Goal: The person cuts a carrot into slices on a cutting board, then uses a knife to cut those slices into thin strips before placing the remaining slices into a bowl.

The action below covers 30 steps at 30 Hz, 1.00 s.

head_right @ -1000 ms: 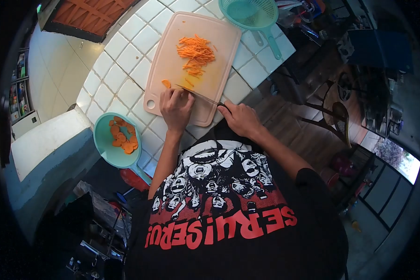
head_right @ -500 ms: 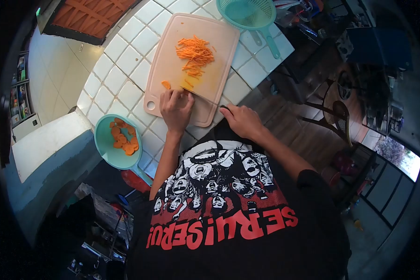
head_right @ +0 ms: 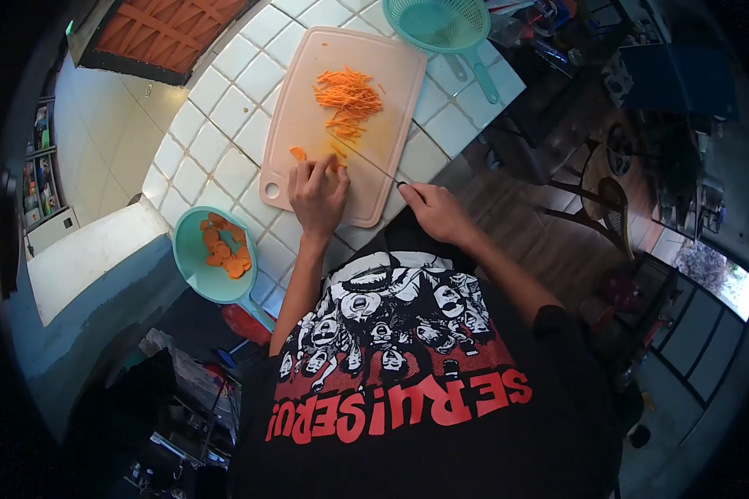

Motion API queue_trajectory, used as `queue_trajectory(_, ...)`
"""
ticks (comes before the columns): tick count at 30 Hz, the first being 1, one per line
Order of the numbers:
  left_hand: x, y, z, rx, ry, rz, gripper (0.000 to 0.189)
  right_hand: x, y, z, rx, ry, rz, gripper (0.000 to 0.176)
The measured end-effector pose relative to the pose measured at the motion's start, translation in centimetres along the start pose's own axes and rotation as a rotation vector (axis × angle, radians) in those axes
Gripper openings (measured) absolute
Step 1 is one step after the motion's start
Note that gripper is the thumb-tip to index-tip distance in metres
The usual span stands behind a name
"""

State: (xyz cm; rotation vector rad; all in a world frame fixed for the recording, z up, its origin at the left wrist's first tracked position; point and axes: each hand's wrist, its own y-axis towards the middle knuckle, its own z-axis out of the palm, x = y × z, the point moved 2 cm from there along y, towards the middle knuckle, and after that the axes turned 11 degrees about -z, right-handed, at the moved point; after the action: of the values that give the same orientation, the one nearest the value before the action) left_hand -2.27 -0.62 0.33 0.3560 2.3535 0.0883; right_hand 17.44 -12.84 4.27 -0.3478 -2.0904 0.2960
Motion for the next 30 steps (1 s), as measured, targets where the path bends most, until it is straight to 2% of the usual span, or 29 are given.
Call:
queue_trajectory(3, -0.1, -0.1, 0.0, 0.004, 0.001, -0.011, 0.027, 1.1, 0.5, 0.9, 0.019, -0.139, -0.005, 0.047)
queue_trajectory(5, 0.2, -0.1, 0.0, 0.033, -0.14, -0.172, 0.023, 2.2, 0.4, 0.8, 0.032, -0.223, 0.019, 0.047)
queue_trajectory(9, 0.0, 0.3, -1.0, -0.081, -0.231, -0.116, 0.025, 2.5, 0.0, 0.7, 0.004, -0.424, -0.011, 0.045)
queue_trajectory(11, 0.0, 0.5, -1.4, -0.08, -0.061, -0.012, 0.032, 2.6, -0.3, 0.7, -0.02, -0.451, -0.041, 0.044)
queue_trajectory(14, 0.7, 0.5, -1.4, -0.015, 0.07, 0.036, 0.041, 2.8, -0.5, 0.5, -0.047, -0.482, -0.077, 0.044)
queue_trajectory(19, 0.4, 1.1, -2.0, 0.023, 0.127, 0.003, 0.041, 2.6, -0.8, 0.4, -0.06, -0.501, -0.092, 0.043)
queue_trajectory(25, 0.7, 1.3, -1.6, -0.051, 0.022, -0.039, 0.037, 2.0, -1.5, 0.0, -0.087, -0.442, -0.056, 0.042)
queue_trajectory(27, 0.6, 1.4, -1.5, -0.076, -0.029, -0.055, 0.034, 1.4, -1.4, -0.1, -0.081, -0.185, 0.091, 0.043)
queue_trajectory(28, 0.4, 1.5, -1.4, -0.076, -0.031, -0.051, 0.031, 0.9, -1.2, 0.2, -0.08, -0.186, 0.092, 0.043)
queue_trajectory(30, 0.2, 1.6, -1.0, -0.072, -0.035, -0.045, 0.028, 0.2, -0.4, 1.0, -0.085, 0.012, 0.064, 0.043)
